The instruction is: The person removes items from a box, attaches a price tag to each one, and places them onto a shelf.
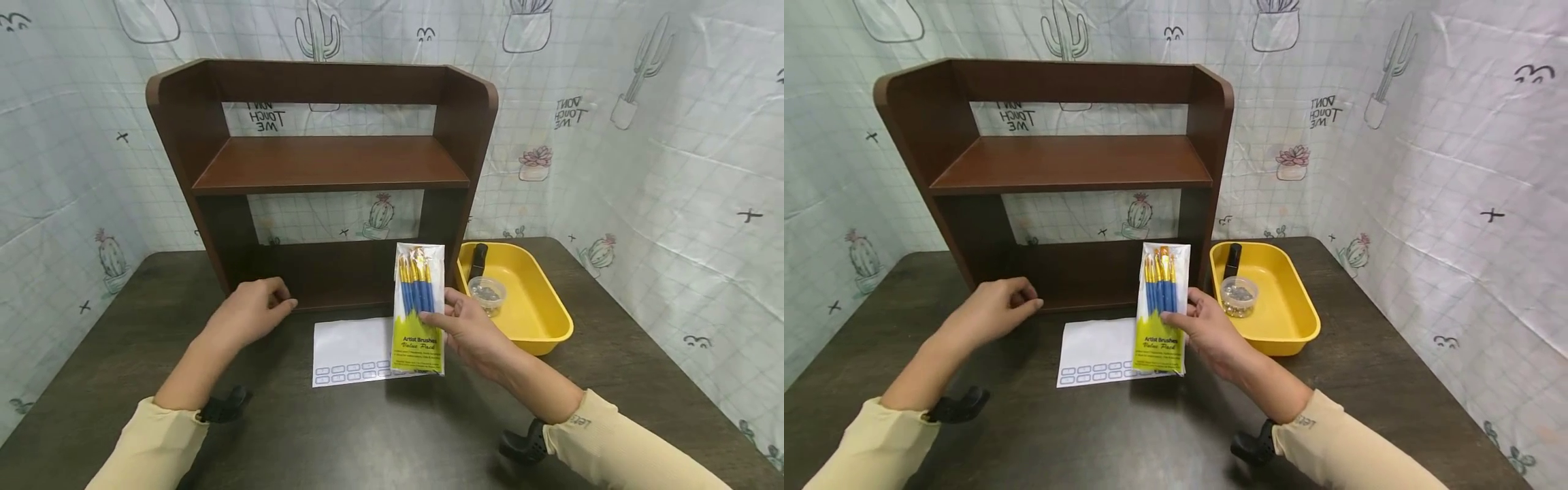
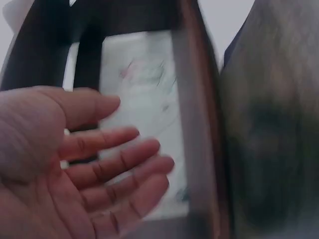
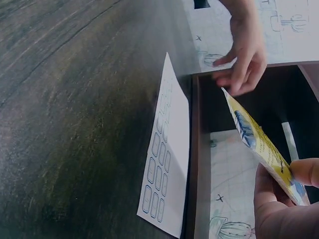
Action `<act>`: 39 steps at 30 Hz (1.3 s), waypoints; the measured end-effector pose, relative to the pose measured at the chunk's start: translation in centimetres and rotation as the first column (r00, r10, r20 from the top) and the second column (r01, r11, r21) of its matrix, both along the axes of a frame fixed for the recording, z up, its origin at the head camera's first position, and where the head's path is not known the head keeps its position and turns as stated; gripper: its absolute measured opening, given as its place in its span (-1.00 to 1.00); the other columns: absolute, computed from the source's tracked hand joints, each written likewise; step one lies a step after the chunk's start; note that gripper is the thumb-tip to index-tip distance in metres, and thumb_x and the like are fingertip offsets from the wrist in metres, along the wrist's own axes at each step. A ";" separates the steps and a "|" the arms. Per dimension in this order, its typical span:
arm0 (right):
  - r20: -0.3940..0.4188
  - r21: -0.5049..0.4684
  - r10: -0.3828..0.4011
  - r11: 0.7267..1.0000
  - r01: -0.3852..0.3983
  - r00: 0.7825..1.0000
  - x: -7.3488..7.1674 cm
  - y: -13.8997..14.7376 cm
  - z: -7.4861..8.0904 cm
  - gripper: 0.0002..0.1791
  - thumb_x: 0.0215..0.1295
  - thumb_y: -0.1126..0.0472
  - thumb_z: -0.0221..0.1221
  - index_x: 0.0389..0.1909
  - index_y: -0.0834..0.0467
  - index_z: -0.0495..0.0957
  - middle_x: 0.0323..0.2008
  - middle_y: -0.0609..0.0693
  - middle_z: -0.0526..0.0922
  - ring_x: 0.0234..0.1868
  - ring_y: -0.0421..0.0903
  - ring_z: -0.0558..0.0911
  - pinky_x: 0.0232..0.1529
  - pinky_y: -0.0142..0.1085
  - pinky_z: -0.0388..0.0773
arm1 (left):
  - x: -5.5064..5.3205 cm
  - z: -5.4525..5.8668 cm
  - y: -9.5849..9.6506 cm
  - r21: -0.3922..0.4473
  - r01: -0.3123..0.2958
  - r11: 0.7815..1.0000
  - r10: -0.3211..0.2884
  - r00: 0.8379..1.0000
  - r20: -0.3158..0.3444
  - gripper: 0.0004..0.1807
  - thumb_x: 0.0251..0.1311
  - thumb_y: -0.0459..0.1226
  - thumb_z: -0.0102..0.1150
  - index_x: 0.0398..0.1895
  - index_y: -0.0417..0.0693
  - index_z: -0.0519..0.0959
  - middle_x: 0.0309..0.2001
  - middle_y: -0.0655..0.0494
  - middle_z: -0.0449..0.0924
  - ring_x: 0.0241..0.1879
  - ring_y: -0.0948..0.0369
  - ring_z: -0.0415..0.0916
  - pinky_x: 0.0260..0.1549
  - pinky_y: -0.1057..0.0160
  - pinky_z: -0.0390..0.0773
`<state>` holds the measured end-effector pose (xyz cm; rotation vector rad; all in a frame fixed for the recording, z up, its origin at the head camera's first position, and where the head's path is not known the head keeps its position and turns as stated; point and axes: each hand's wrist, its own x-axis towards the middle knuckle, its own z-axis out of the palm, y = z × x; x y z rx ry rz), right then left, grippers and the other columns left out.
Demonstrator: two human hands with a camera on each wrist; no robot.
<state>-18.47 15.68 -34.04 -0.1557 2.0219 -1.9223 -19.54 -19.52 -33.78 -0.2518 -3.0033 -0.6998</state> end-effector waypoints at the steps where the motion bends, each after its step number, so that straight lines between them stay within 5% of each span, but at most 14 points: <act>1: -0.001 -0.002 0.000 1.000 0.000 1.000 0.0 0.0 0.0 -0.38 0.51 0.35 0.15 0.51 0.25 0.20 0.43 0.25 0.53 0.24 -0.08 0.67 0.34 -0.06 0.57 | -0.2 -0.4 0.7 0.007 0.042 0.999 -0.042 0.999 0.014 -0.75 0.46 -0.20 0.21 -0.03 -0.21 0.65 -0.24 -0.05 0.72 -0.35 0.15 0.61 -0.40 0.17 0.59; 6: -0.014 0.007 0.002 1.000 -0.001 1.000 -0.1 0.2 0.0 -0.36 0.52 0.33 0.16 0.52 0.26 0.18 0.44 0.26 0.51 0.25 -0.05 0.67 0.36 -0.04 0.55 | -1.1 -2.6 4.1 -0.059 0.172 0.983 -0.170 0.984 0.047 -0.67 0.37 -0.19 0.33 0.10 -0.16 0.66 -0.03 -0.08 0.69 -0.07 0.06 0.63 -0.10 0.01 0.68; 12: -0.018 0.000 0.006 1.000 -0.006 1.000 0.0 0.6 0.0 -0.36 0.53 0.34 0.13 0.53 0.27 0.15 0.45 0.29 0.49 0.26 -0.05 0.67 0.33 -0.05 0.58 | -1.7 -4.3 6.8 -0.150 0.197 0.969 -0.180 0.976 0.122 -0.42 0.24 -0.01 0.47 0.26 -0.03 0.60 0.18 -0.07 0.61 0.17 0.00 0.55 0.11 -0.11 0.62; 17: -0.023 -0.004 0.006 1.000 -0.006 1.000 0.2 0.7 0.2 -0.35 0.53 0.33 0.14 0.54 0.26 0.16 0.44 0.28 0.50 0.25 -0.06 0.68 0.34 -0.05 0.57 | -2.3 -4.6 7.4 -0.178 0.207 0.962 -0.183 0.973 0.140 -0.38 0.19 0.02 0.50 0.25 -0.05 0.61 0.18 -0.09 0.59 0.17 -0.04 0.51 0.12 -0.15 0.60; 26: -0.018 -0.004 -0.007 1.000 0.007 1.000 0.3 0.8 0.3 -0.35 0.52 0.35 0.15 0.54 0.25 0.17 0.45 0.27 0.50 0.26 -0.03 0.67 0.35 -0.01 0.54 | -2.6 -4.0 7.5 -0.160 0.230 0.960 -0.196 0.959 0.206 -0.59 0.13 -0.04 0.56 -0.13 -0.01 0.57 -0.15 0.10 0.57 -0.07 0.07 0.40 -0.02 -0.09 0.50; 34: -0.035 0.012 0.004 1.000 -0.004 0.999 0.4 1.1 0.0 -0.34 0.50 0.38 0.15 0.54 0.26 0.18 0.44 0.27 0.50 0.28 -0.02 0.66 0.38 0.02 0.53 | -2.7 -4.1 7.4 0.021 0.265 0.964 -0.263 0.936 0.234 -0.63 0.15 -0.25 0.53 -0.14 -0.15 0.50 -0.27 0.04 0.55 -0.26 0.15 0.44 -0.23 0.21 0.45; 39: -0.056 0.031 0.018 0.999 -0.017 0.998 0.5 1.4 -0.2 -0.34 0.46 0.41 0.16 0.52 0.31 0.20 0.41 0.31 0.52 0.23 -0.03 0.69 0.34 -0.02 0.57 | -2.9 -4.2 6.7 0.124 0.318 0.940 -0.338 0.916 0.217 -0.77 0.22 -0.31 0.44 -0.15 -0.22 0.62 -0.27 0.02 0.62 -0.30 0.19 0.46 -0.27 0.26 0.48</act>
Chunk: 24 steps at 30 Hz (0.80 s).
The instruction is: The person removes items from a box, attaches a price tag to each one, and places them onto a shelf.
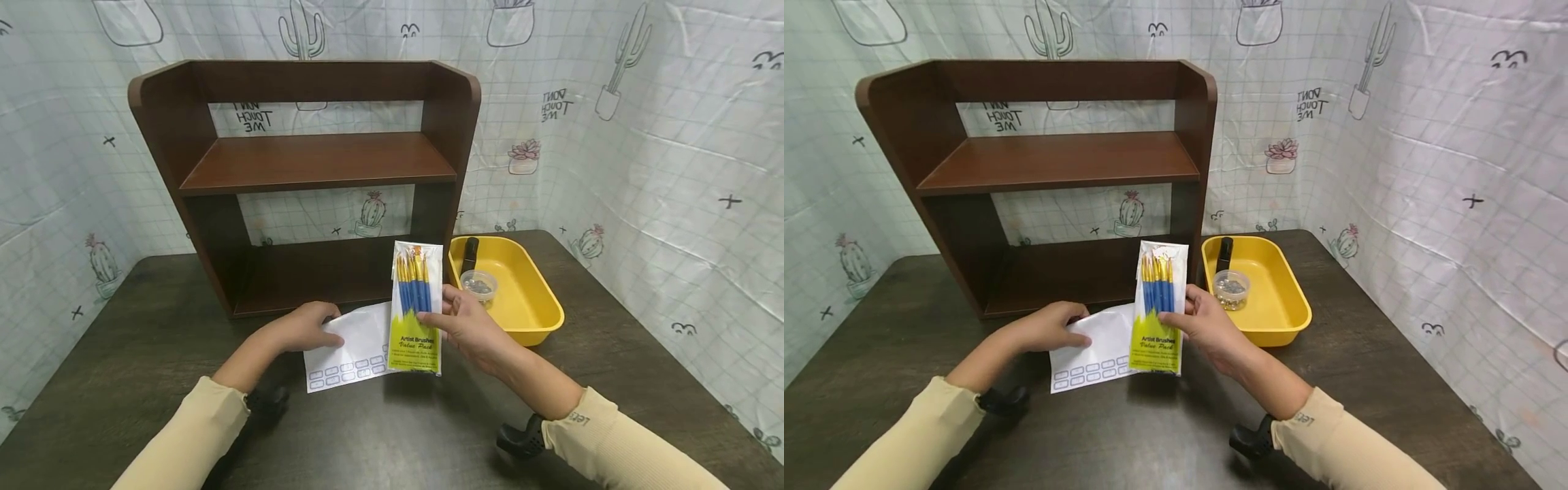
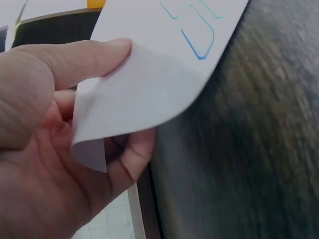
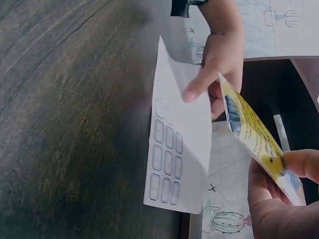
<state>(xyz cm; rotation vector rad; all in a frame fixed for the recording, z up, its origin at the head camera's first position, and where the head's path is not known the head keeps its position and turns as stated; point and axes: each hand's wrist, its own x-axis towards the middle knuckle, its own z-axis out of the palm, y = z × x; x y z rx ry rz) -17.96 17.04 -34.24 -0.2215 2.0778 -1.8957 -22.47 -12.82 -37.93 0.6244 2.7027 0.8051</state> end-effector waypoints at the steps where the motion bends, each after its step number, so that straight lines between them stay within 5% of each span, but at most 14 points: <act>1: -0.004 0.008 0.003 1.000 -0.003 1.000 0.0 0.0 -0.1 -0.35 0.45 0.41 0.16 0.51 0.32 0.21 0.40 0.31 0.53 0.23 -0.03 0.70 0.34 -0.03 0.58 | 0.0 0.0 -0.3 0.021 0.013 1.000 -0.013 1.000 -0.001 -0.81 0.23 -0.32 0.41 -0.17 -0.21 0.64 -0.29 0.04 0.63 -0.31 0.20 0.46 -0.28 0.26 0.47; 5: -0.001 0.051 0.011 0.999 -0.010 1.000 0.1 -0.1 -0.3 -0.37 0.44 0.37 0.21 0.47 0.32 0.26 0.34 0.30 0.60 0.15 -0.06 0.73 0.30 -0.06 0.61 | 0.1 0.4 -1.4 0.116 0.052 0.992 -0.050 0.999 -0.020 -0.90 0.33 -0.35 0.30 -0.17 -0.20 0.65 -0.33 0.03 0.63 -0.36 0.23 0.48 -0.33 0.28 0.49; 10: 0.016 0.080 0.024 0.996 -0.025 1.000 0.3 -0.5 -0.9 -0.38 0.41 0.36 0.24 0.43 0.31 0.28 0.28 0.31 0.64 0.10 -0.05 0.74 0.29 -0.03 0.61 | 0.3 1.1 -2.8 0.215 0.036 0.976 -0.027 0.999 -0.046 -0.83 0.42 -0.39 0.17 -0.02 -0.29 0.62 -0.22 -0.12 0.70 -0.36 0.22 0.60 -0.35 0.26 0.60; 17: 0.030 0.180 0.065 0.981 -0.069 0.997 0.3 -0.9 -2.0 -0.42 0.37 0.32 0.31 0.34 0.33 0.37 0.17 0.28 0.72 0.06 -0.03 0.74 0.24 0.01 0.63 | 0.7 2.4 -4.0 0.299 -0.058 0.953 0.079 0.995 -0.060 -0.82 0.49 -0.40 0.06 0.05 -0.28 0.55 -0.08 -0.24 0.70 -0.28 0.13 0.67 -0.30 0.20 0.64; 24: 0.018 0.276 0.113 0.954 -0.114 0.993 0.3 -1.2 -3.0 -0.45 0.35 0.30 0.35 0.26 0.37 0.40 0.04 0.26 0.76 -0.08 -0.04 0.77 0.03 -0.08 0.75 | 1.2 4.3 -4.8 0.313 -0.159 0.936 0.210 0.968 -0.136 -0.73 0.46 -0.38 0.03 0.10 -0.34 0.54 -0.05 -0.33 0.69 -0.24 0.04 0.73 -0.29 0.11 0.72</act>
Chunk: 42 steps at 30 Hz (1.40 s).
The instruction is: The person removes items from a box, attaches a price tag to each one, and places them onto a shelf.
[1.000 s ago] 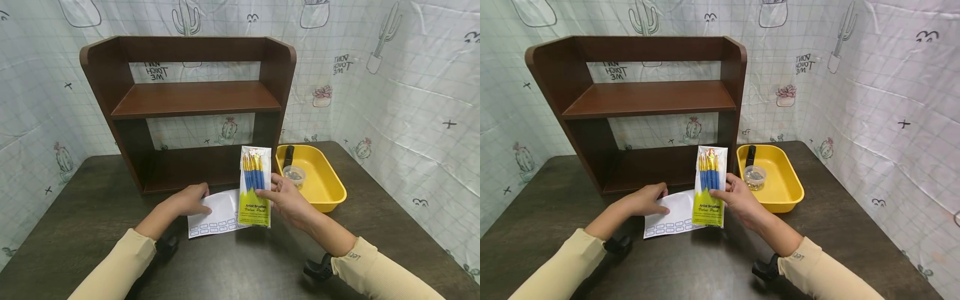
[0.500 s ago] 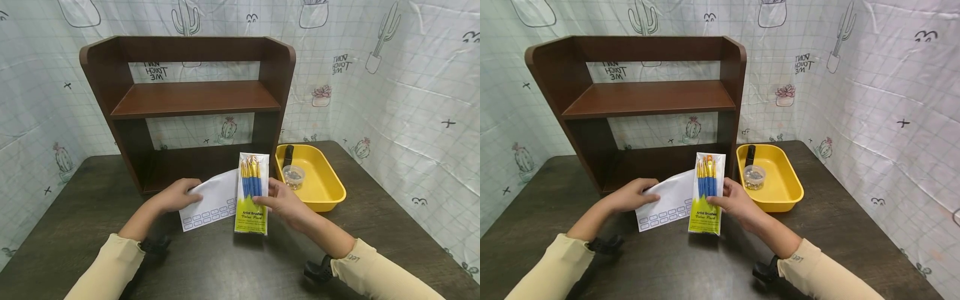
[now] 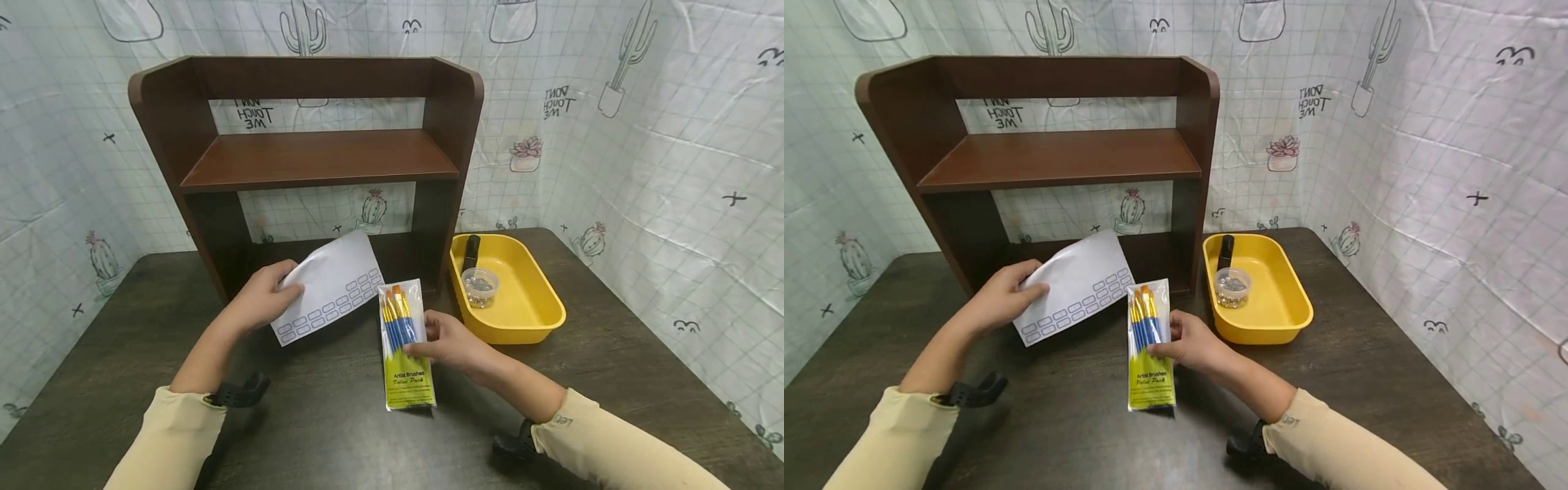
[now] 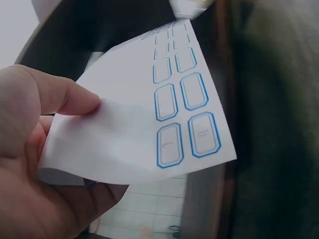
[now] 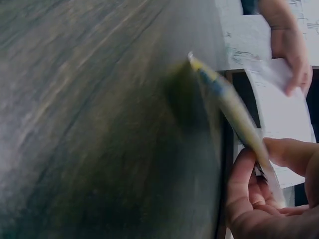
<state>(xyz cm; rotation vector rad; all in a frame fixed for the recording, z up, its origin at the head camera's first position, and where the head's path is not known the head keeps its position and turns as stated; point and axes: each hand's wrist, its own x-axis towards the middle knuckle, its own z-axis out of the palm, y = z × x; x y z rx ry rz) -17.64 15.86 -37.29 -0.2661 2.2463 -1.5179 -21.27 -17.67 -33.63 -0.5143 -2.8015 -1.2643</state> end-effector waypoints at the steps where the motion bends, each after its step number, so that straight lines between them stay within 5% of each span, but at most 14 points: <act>1: -0.001 0.012 0.006 1.000 -0.006 1.000 0.0 -0.1 -0.1 -0.46 0.34 0.30 0.36 0.24 0.38 0.40 0.01 0.26 0.76 -0.12 -0.05 0.77 -0.02 -0.11 0.76 | 0.1 0.3 -0.1 0.009 -0.018 1.000 0.018 1.000 -0.004 -0.73 0.45 -0.37 0.02 0.11 -0.34 0.54 -0.04 -0.34 0.69 -0.24 0.02 0.74 -0.29 0.09 0.74; 7: -0.018 0.052 0.067 0.996 -0.066 0.998 -0.1 -0.5 -0.7 -0.48 0.31 0.34 0.36 0.18 0.46 0.40 -0.07 0.29 0.77 -0.21 -0.11 0.75 -0.19 -0.19 0.76 | 0.8 1.7 0.0 0.061 -0.037 0.997 0.039 0.999 -0.016 -0.76 0.44 -0.36 0.03 0.06 -0.28 0.55 -0.03 -0.30 0.71 -0.23 0.03 0.74 -0.29 0.11 0.72; 16: 0.005 0.137 0.076 0.988 -0.076 0.997 -0.4 -0.5 -0.5 -0.57 0.29 0.35 0.37 0.07 0.45 0.47 -0.22 0.22 0.73 -0.30 -0.10 0.75 -0.23 -0.16 0.79 | 1.5 2.1 1.1 0.114 -0.008 0.993 0.006 1.000 0.017 -0.78 0.39 -0.36 -0.04 -0.01 -0.21 0.54 -0.11 -0.25 0.69 -0.32 0.11 0.70 -0.37 0.18 0.71; 25: 0.032 0.150 0.078 0.985 -0.082 0.996 -0.3 0.1 -0.3 -0.53 0.33 0.38 0.33 0.17 0.50 0.44 -0.22 0.23 0.66 -0.30 -0.10 0.74 -0.18 -0.15 0.80 | 2.0 2.5 1.5 0.156 0.005 0.988 -0.008 1.000 0.017 -0.78 0.39 -0.37 -0.05 0.00 -0.19 0.52 -0.09 -0.24 0.67 -0.32 0.10 0.70 -0.34 0.15 0.74; 31: -0.109 0.231 0.064 0.972 -0.037 0.992 -0.6 0.4 0.2 -0.69 0.47 0.31 0.22 0.08 0.44 0.53 -0.21 0.22 0.72 -0.34 -0.10 0.75 -0.22 -0.19 0.79 | 2.1 2.7 1.9 0.142 0.002 0.990 0.000 1.000 -0.017 -0.80 0.36 -0.37 -0.04 -0.06 -0.17 0.55 -0.14 -0.22 0.68 -0.35 0.10 0.68 -0.39 0.18 0.70; 37: -0.234 -0.054 -0.030 0.998 0.018 0.972 -1.3 0.3 1.6 -0.56 0.70 0.14 -0.07 0.21 0.46 0.46 0.10 0.43 0.66 0.02 0.18 0.77 0.12 -0.03 0.73 | 2.1 2.4 2.5 0.134 0.056 0.989 -0.053 0.998 -0.025 -0.78 0.34 -0.38 -0.03 -0.05 -0.15 0.57 -0.13 -0.20 0.71 -0.35 0.10 0.68 -0.38 0.16 0.71; 42: -0.239 -0.123 0.011 0.992 -0.041 0.971 -1.6 0.4 3.3 -0.56 0.62 0.10 0.09 0.30 0.34 0.47 0.18 0.31 0.69 -0.03 0.05 0.81 0.07 -0.12 0.75 | 2.2 2.2 3.3 0.132 0.089 0.987 -0.088 0.996 -0.013 -0.78 0.38 -0.36 0.01 0.01 -0.15 0.56 -0.07 -0.21 0.73 -0.31 0.08 0.71 -0.35 0.13 0.75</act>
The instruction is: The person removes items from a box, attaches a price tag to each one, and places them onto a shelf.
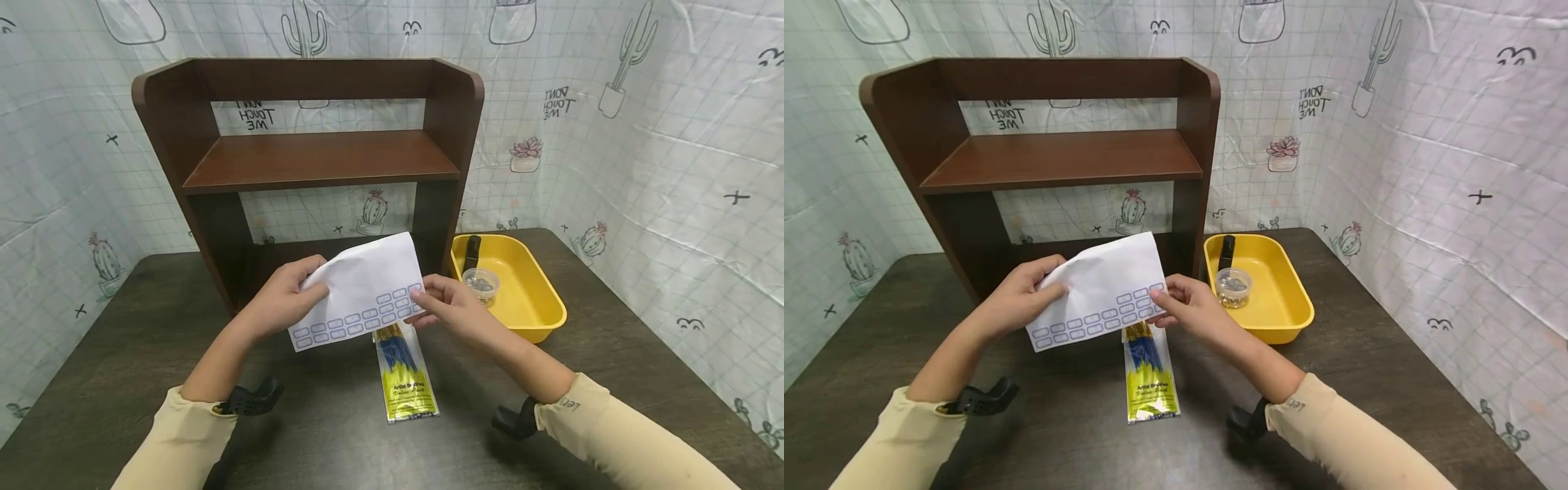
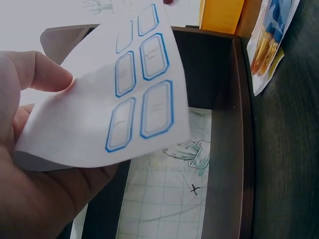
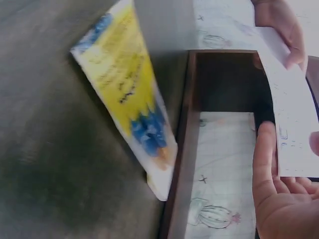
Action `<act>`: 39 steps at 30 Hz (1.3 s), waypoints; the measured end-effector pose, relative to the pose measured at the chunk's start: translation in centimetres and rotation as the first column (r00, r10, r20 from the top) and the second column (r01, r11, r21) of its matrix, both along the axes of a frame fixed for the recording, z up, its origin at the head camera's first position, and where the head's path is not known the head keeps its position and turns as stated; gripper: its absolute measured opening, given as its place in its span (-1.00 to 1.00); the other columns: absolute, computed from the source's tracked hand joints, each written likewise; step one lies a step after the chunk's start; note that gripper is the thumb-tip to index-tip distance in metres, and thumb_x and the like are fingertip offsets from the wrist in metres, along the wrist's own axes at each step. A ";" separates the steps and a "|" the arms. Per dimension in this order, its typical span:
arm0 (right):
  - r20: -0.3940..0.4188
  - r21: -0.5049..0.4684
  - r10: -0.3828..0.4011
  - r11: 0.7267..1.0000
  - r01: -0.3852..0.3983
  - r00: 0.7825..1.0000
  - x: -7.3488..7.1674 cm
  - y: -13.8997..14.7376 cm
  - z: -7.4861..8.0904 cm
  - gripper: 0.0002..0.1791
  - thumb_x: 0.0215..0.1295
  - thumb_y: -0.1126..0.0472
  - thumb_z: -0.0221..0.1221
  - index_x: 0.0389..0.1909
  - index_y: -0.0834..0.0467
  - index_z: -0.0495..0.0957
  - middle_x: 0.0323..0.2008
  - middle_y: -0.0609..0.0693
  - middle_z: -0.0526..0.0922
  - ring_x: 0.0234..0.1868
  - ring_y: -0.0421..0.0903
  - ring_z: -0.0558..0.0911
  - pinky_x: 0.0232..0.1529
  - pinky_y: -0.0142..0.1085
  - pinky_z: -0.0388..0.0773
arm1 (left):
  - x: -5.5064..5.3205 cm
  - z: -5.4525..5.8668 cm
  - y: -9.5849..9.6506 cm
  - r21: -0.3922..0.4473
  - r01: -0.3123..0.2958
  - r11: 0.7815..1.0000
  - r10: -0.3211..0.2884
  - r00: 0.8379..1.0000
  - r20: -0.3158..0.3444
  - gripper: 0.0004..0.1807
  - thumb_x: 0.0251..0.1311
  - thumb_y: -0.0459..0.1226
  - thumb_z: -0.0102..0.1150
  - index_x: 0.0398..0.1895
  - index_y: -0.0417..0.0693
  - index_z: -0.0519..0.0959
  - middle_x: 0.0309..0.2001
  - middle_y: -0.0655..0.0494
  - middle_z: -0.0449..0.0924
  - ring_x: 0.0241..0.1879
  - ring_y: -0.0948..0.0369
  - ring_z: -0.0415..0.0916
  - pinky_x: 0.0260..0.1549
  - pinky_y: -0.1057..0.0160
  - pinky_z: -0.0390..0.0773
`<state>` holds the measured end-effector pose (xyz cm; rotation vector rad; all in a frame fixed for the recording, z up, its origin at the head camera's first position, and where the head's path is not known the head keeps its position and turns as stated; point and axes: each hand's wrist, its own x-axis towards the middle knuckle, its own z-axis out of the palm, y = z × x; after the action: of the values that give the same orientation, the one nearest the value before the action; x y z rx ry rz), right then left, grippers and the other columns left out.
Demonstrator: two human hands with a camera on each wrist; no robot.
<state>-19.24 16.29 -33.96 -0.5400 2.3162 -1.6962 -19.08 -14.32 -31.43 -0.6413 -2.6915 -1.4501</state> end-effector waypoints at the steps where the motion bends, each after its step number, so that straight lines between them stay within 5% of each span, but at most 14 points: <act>1: -0.002 0.006 0.003 1.000 -0.003 1.000 0.0 0.0 0.3 -0.58 0.59 0.14 0.14 0.28 0.33 0.48 0.15 0.30 0.71 -0.09 0.01 0.81 0.02 -0.16 0.77 | 0.0 0.0 0.1 -0.004 0.001 1.000 -0.001 1.000 -0.001 -0.79 0.39 -0.35 0.03 0.01 -0.14 0.56 -0.06 -0.20 0.73 -0.30 0.08 0.72 -0.35 0.12 0.75; 5: 0.007 0.001 -0.015 1.000 0.015 1.000 -0.3 0.2 0.7 -0.63 0.53 0.25 0.20 0.23 0.36 0.49 0.05 0.31 0.75 -0.24 -0.05 0.78 -0.11 -0.25 0.77 | -0.2 -0.1 0.0 0.072 0.022 0.997 -0.026 0.999 0.047 -0.82 0.45 -0.29 0.14 0.01 -0.19 0.55 -0.06 -0.21 0.75 -0.29 0.08 0.77 -0.33 0.10 0.78; 8: 0.007 -0.016 -0.047 0.999 0.047 0.999 -0.6 0.5 0.9 -0.63 0.53 0.26 0.20 0.22 0.37 0.49 0.05 0.32 0.75 -0.27 -0.08 0.77 -0.14 -0.30 0.76 | -0.6 -0.2 -0.7 0.234 0.050 0.971 -0.078 0.991 0.113 -0.81 0.48 -0.25 0.17 -0.01 -0.19 0.54 -0.09 -0.07 0.79 -0.28 0.12 0.80 -0.31 0.13 0.78; 10: -0.002 -0.035 -0.064 0.997 0.064 0.998 -0.9 0.6 1.1 -0.62 0.53 0.27 0.19 0.23 0.40 0.47 0.07 0.35 0.74 -0.29 -0.14 0.77 -0.15 -0.33 0.76 | -0.8 -0.3 -1.0 0.377 0.069 0.924 -0.134 0.980 0.149 -0.82 0.53 -0.22 0.11 -0.01 -0.16 0.53 -0.11 0.07 0.79 -0.25 0.16 0.80 -0.27 0.16 0.78; 15: 0.012 -0.105 -0.135 0.985 0.135 0.991 -1.6 0.6 1.9 -0.60 0.55 0.26 0.17 0.27 0.40 0.44 0.10 0.28 0.75 -0.31 -0.21 0.78 -0.15 -0.38 0.75 | -1.0 -1.2 -0.9 0.634 0.123 0.764 -0.255 0.959 0.121 -0.61 0.62 -0.01 -0.06 0.19 -0.11 0.46 -0.03 0.25 0.72 -0.04 0.28 0.73 -0.08 0.24 0.75; 20: 0.026 -0.132 -0.170 0.976 0.172 0.985 -2.3 -0.2 2.9 -0.60 0.56 0.21 0.16 0.29 0.32 0.45 0.10 0.17 0.78 -0.31 -0.21 0.78 -0.13 -0.39 0.75 | -1.0 -2.7 0.5 0.719 0.194 0.667 -0.302 0.953 0.023 -0.28 0.42 0.30 0.06 0.38 0.02 0.38 0.10 0.32 0.73 0.07 0.31 0.71 -0.02 0.28 0.72; 26: 0.041 -0.219 -0.173 0.959 0.178 0.984 -2.6 -1.4 3.6 -0.66 0.56 0.27 0.15 0.22 0.34 0.45 -0.10 -0.07 0.81 -0.31 -0.23 0.78 -0.15 -0.40 0.75 | -0.5 -3.3 3.1 0.798 0.308 0.519 -0.328 0.933 -0.146 -0.22 0.34 0.43 -0.01 0.44 0.24 0.34 0.28 0.27 0.65 0.21 0.24 0.66 0.03 0.14 0.73; 28: 0.046 -0.254 -0.176 0.950 0.182 0.983 -2.6 -1.6 3.7 -0.68 0.56 0.28 0.15 0.19 0.35 0.45 -0.16 -0.13 0.79 -0.33 -0.22 0.77 -0.17 -0.41 0.75 | -0.3 -3.1 3.9 0.811 0.315 0.492 -0.303 0.936 -0.179 -0.23 0.35 0.44 -0.02 0.43 0.24 0.33 0.29 0.26 0.63 0.23 0.25 0.64 0.06 0.13 0.72; 30: 0.051 -0.272 -0.177 0.945 0.184 0.983 -2.4 -1.8 3.8 -0.71 0.56 0.29 0.14 0.17 0.34 0.46 -0.19 -0.16 0.79 -0.33 -0.22 0.78 -0.17 -0.41 0.75 | 0.1 -2.9 4.5 0.809 0.308 0.501 -0.278 0.942 -0.186 -0.30 0.40 0.35 0.05 0.40 0.19 0.34 0.26 0.25 0.64 0.22 0.26 0.64 0.07 0.13 0.72; 36: 0.050 -0.261 -0.140 0.954 0.148 0.989 -1.9 -2.2 3.8 -0.68 0.55 0.29 0.16 0.20 0.34 0.46 -0.17 -0.15 0.81 -0.32 -0.22 0.79 -0.16 -0.38 0.75 | 0.9 -2.9 5.6 0.696 0.149 0.702 -0.176 0.984 -0.033 -0.60 0.55 -0.26 0.09 0.37 -0.09 0.41 0.20 0.25 0.73 0.05 0.34 0.72 0.09 0.24 0.71; 39: 0.046 -0.227 -0.114 0.966 0.122 0.992 -1.5 -2.4 3.6 -0.65 0.55 0.27 0.16 0.23 0.35 0.47 -0.10 -0.05 0.83 -0.32 -0.22 0.79 -0.14 -0.37 0.76 | 1.1 -3.0 6.0 0.640 0.103 0.761 -0.151 0.988 0.021 -0.56 0.57 -0.34 -0.01 0.43 -0.25 0.39 0.31 -0.04 0.66 0.04 0.36 0.72 0.15 0.26 0.67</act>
<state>-20.78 13.88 -30.35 -0.4177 2.1821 -2.0292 -18.02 -8.35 -34.43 -0.7190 -1.9817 -2.2871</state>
